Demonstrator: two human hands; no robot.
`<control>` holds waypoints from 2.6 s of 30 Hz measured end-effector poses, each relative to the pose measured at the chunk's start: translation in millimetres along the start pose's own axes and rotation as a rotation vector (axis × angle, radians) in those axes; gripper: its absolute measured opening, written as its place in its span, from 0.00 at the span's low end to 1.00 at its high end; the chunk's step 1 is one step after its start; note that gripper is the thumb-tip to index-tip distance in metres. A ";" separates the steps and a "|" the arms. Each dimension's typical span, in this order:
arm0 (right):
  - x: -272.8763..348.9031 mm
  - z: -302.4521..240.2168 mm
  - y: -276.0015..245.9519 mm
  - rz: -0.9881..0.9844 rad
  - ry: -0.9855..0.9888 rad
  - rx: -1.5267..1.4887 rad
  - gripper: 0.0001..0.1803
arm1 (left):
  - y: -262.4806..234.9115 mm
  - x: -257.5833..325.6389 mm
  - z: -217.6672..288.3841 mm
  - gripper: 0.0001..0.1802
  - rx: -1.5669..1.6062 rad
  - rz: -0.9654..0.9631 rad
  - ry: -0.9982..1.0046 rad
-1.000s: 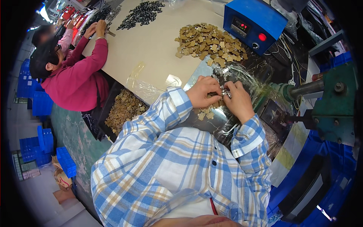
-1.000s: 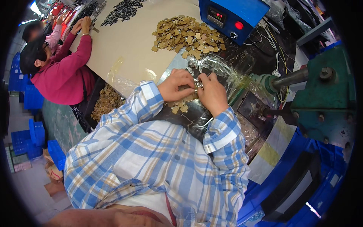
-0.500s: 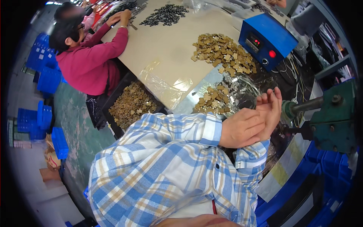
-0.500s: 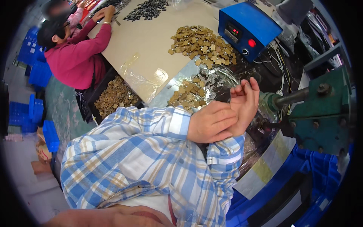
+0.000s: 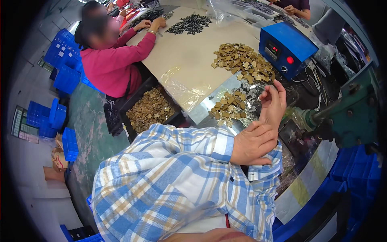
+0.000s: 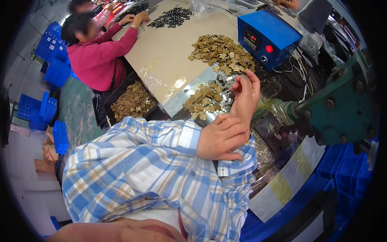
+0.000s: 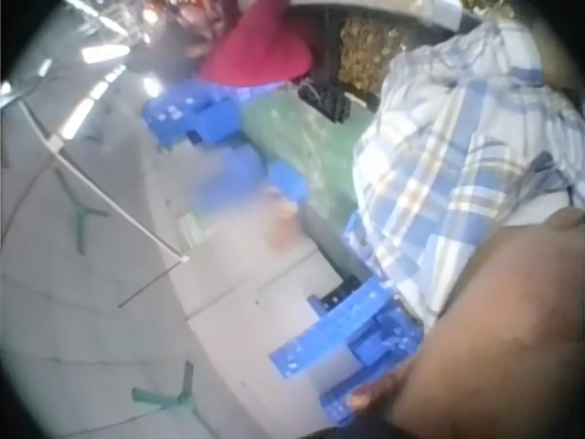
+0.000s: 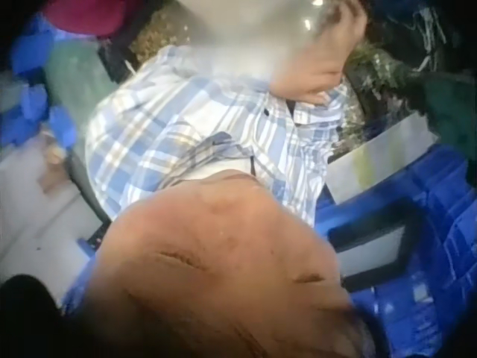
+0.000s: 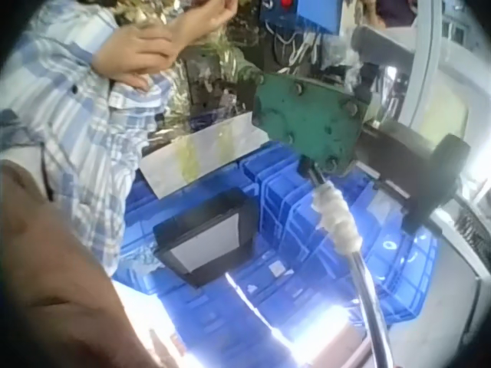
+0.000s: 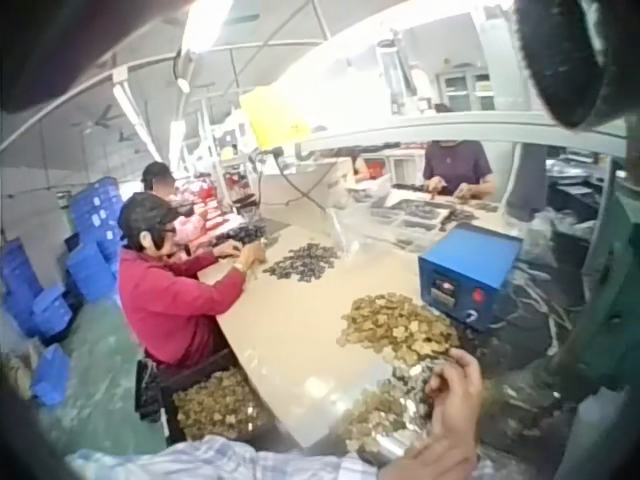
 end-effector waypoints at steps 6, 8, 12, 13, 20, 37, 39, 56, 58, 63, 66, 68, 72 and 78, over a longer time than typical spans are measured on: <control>-3.7 -5.4 -4.5 -0.034 -0.021 -0.027 0.16 | 17.6 18.5 15.9 0.20 0.258 -0.175 0.164; -3.0 -3.3 -6.3 -0.004 0.013 -0.056 0.18 | 0.5 4.5 10.8 0.19 0.167 -0.018 0.044; -1.6 3.9 -7.1 0.035 0.014 -0.023 0.18 | -2.4 -2.0 8.3 0.18 0.052 0.027 -0.034; -2.1 3.3 -10.0 0.058 0.012 0.001 0.18 | 4.1 4.1 10.4 0.18 0.102 -0.022 0.000; 0.4 -0.3 -8.9 0.063 0.025 0.042 0.19 | 12.9 18.7 11.5 0.19 0.336 -0.154 0.127; -5.6 13.2 -21.2 0.104 0.028 0.065 0.19 | 10.9 7.4 -0.7 0.19 0.145 -0.034 -0.052; -5.4 6.5 -21.5 0.111 -0.024 0.058 0.19 | 21.4 18.3 1.5 0.18 0.275 -0.075 0.001; -4.9 8.0 -23.6 0.121 0.033 0.110 0.17 | 3.2 7.5 -6.3 0.17 0.242 0.101 0.032; -3.1 12.4 -22.4 0.135 0.039 0.119 0.17 | 2.4 1.2 -11.3 0.17 0.194 0.091 -0.007; 1.3 15.1 -16.9 0.089 0.031 0.152 0.16 | 16.4 13.9 -7.2 0.14 0.352 0.025 0.070; -2.7 11.0 -15.3 0.042 0.057 0.273 0.12 | 27.8 30.4 -12.3 0.11 0.570 -0.267 0.103; -2.4 4.6 -15.6 -0.001 0.037 0.447 0.11 | 15.7 35.0 -35.8 0.10 0.551 -0.122 0.088; 6.3 0.5 -5.0 -0.350 -0.195 1.511 0.17 | -10.4 64.2 -108.8 0.39 -0.131 -0.204 -0.235; 7.9 27.7 -16.7 -0.524 -0.081 1.764 0.20 | 30.4 84.0 -139.0 0.44 -0.115 -0.499 -0.360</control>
Point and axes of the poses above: each hand's wrist, its own x-axis away from the middle knuckle, its own y-axis out of the palm, z = x × y, the point moved 6 cm from there along -x, towards the middle knuckle, and after that the axes turned 9 degrees about -x, right-handed, at the moved point
